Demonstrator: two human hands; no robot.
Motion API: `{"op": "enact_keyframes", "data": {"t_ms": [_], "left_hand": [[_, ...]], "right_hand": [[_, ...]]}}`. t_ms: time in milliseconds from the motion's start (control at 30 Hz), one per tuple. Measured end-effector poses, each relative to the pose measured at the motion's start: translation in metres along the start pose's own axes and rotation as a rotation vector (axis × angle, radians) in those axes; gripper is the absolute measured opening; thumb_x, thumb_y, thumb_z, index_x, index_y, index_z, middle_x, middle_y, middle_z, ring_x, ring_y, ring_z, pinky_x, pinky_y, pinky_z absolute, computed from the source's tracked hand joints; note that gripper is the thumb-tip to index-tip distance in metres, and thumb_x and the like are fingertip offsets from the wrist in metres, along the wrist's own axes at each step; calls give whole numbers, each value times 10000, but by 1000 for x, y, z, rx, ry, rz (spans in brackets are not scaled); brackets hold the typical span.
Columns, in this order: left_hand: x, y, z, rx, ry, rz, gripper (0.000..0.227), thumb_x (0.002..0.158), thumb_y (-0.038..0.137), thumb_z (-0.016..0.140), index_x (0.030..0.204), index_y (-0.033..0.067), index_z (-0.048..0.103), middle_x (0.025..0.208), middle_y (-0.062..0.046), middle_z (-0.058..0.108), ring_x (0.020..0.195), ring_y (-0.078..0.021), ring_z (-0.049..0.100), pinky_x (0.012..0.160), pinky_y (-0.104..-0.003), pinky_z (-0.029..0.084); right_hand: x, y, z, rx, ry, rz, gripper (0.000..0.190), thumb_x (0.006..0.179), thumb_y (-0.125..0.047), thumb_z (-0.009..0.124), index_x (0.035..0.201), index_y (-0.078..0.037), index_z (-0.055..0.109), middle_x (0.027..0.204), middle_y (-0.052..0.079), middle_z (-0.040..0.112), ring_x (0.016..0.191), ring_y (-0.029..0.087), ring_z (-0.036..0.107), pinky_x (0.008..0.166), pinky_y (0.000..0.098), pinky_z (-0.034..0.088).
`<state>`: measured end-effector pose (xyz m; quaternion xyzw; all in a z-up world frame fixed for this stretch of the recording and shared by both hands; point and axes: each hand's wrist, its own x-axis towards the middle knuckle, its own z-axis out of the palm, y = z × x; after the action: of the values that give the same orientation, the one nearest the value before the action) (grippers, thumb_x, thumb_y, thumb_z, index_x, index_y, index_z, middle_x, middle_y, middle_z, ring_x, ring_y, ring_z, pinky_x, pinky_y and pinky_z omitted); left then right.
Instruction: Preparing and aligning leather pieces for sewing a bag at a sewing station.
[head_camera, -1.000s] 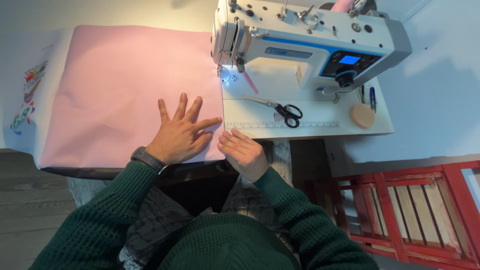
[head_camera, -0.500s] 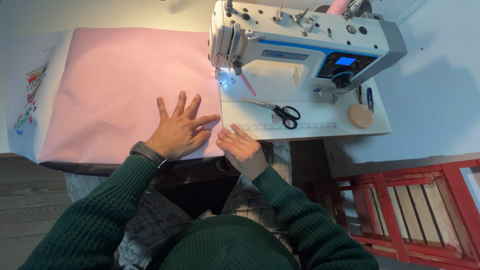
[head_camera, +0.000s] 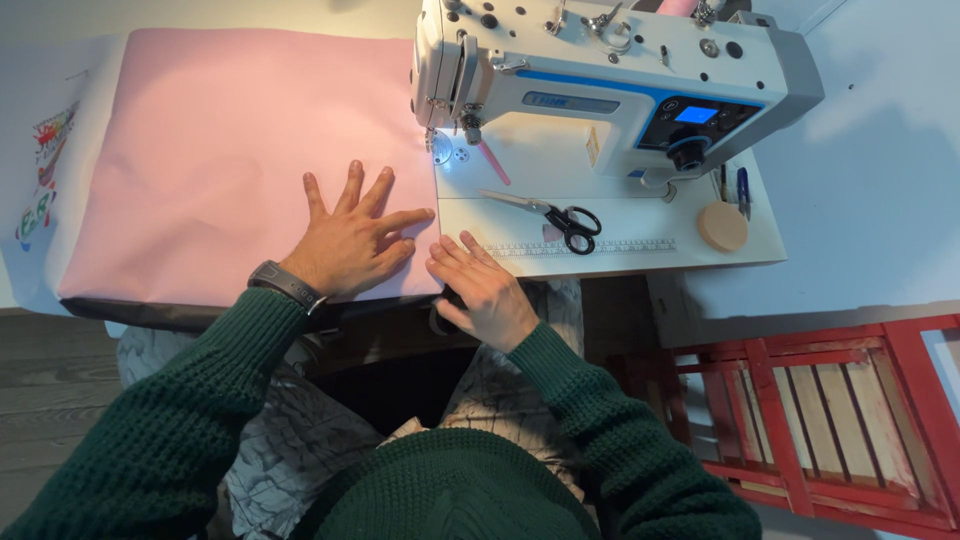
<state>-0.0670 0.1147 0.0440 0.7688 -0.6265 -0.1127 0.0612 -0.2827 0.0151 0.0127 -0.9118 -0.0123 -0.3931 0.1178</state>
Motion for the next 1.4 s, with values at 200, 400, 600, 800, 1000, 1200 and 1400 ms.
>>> {"op": "enact_keyframes", "data": {"t_ms": [200, 400, 600, 800, 1000, 1200, 1400], "left_hand": [[9, -5, -2, -3, -18, -19, 516, 960, 566, 411, 1475, 543, 444, 1716, -76, 203, 1578, -418, 38, 1122, -794, -62], [24, -15, 5, 16, -17, -19, 525, 951, 597, 409, 1474, 562, 434, 1721, -57, 192, 1579, -413, 32, 1118, -799, -74], [35, -22, 3, 13, -33, -30, 532, 947, 608, 401, 1476, 563, 426, 1727, -47, 168, 1581, -400, 13, 1118, -796, -80], [46, -31, 7, -23, -52, -10, 535, 969, 615, 378, 1501, 556, 375, 1732, -55, 114, 1574, -401, -40, 1104, -801, -108], [51, -37, 6, -45, 2, 11, 527, 984, 631, 386, 1481, 456, 393, 1726, -73, 148, 1574, -411, -7, 1102, -813, -93], [62, -46, 9, -40, -7, 11, 525, 982, 659, 395, 1463, 452, 407, 1726, -56, 169, 1579, -400, 9, 1109, -808, -106], [76, -61, 20, -45, 82, 136, 591, 926, 661, 397, 1438, 375, 468, 1699, -140, 168, 1526, -475, -27, 991, -909, -96]], "right_hand": [[6, -3, -2, 7, -92, 58, 544, 803, -257, 806, 1240, 42, 678, 1323, 249, 668, 1295, 347, 613, 1211, 473, 385], [13, -4, -1, 3, -112, 94, 631, 813, -334, 787, 1260, 89, 646, 1335, 297, 642, 1328, 398, 573, 1227, 499, 346], [17, 3, 2, -12, -141, 122, 655, 827, -384, 757, 1281, 75, 646, 1348, 287, 638, 1348, 391, 559, 1236, 487, 329], [19, 10, 7, -8, -143, 135, 654, 845, -387, 763, 1295, 69, 632, 1366, 288, 624, 1353, 395, 551, 1223, 495, 350], [21, 19, 11, -24, -160, 131, 707, 853, -453, 754, 1314, 67, 624, 1385, 283, 614, 1366, 390, 543, 1224, 483, 341], [29, 18, 7, -17, -169, 152, 744, 854, -483, 762, 1319, 79, 616, 1391, 296, 603, 1367, 400, 539, 1220, 486, 342], [39, 15, 3, -42, -279, 225, 723, 848, -385, 718, 1361, 98, 556, 1486, 276, 532, 1451, 365, 459, 1249, 457, 297]]}}
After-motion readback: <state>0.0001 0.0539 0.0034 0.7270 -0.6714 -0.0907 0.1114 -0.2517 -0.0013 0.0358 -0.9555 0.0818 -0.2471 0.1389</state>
